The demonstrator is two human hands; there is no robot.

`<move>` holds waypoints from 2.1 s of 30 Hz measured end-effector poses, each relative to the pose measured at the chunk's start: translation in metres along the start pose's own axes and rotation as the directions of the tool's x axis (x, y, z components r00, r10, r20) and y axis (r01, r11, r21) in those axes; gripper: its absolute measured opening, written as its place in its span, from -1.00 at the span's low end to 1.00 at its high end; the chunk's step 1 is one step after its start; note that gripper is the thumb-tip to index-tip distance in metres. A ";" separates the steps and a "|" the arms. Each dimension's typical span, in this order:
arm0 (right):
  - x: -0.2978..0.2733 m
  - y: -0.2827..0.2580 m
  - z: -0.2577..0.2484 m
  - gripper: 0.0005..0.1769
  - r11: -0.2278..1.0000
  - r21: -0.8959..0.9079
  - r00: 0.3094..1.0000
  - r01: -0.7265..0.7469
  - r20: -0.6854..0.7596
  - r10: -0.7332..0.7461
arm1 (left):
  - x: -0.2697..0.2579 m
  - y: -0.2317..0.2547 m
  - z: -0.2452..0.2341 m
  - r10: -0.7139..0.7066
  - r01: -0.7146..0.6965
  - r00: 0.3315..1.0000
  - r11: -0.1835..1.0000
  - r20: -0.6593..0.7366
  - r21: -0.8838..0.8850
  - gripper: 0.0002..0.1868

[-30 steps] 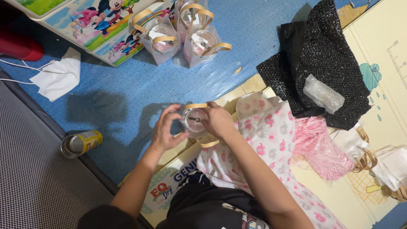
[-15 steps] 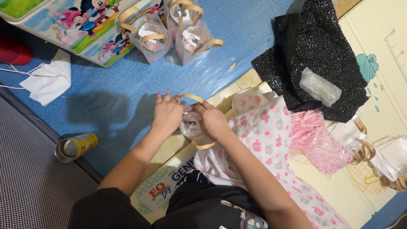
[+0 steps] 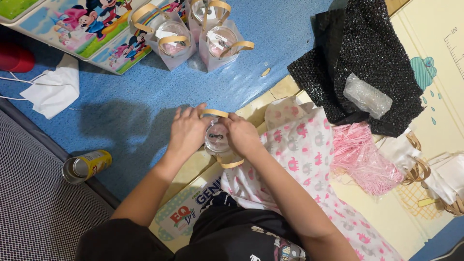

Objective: The person assembles candle jars by placing a wick into a glass jar, wrapping a paper label around the jar, and securing it with tape. They also cut open a plastic-wrapped box to retrieve a jar and wick.

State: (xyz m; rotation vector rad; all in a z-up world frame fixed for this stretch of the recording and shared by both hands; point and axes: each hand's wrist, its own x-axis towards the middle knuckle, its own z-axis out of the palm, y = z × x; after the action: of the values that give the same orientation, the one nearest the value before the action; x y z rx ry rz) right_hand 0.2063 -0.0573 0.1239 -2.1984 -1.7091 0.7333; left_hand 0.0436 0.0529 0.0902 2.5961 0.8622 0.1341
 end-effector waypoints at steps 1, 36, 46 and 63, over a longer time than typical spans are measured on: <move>0.001 0.001 0.001 -0.49 1.000 0.000 1.000 0.000 0.000 0.000 | 0.001 -0.001 0.003 0.000 0.000 1.000 1.000 0.000 0.000 -0.79; -0.002 0.006 0.007 -0.53 0.999 -0.055 1.000 -0.003 -0.029 0.001 | -0.004 0.004 -0.010 0.049 -0.047 0.998 0.998 -0.028 0.051 -0.68; -0.005 0.000 -0.001 -0.48 0.999 -0.053 1.000 -0.005 -0.004 0.004 | 0.013 0.006 0.006 -0.062 0.030 0.977 0.987 0.203 0.159 -0.79; -0.003 0.012 0.012 -0.53 0.991 -0.133 1.000 0.022 -0.019 -0.025 | 0.001 0.016 -0.033 -0.017 0.021 1.000 0.991 0.026 -0.133 -0.66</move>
State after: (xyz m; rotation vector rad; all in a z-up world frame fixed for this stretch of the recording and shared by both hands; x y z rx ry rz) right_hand 0.2088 -0.0645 0.1088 -2.2597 -1.8194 0.6048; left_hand 0.0466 0.0529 0.1264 2.4598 0.8396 0.1491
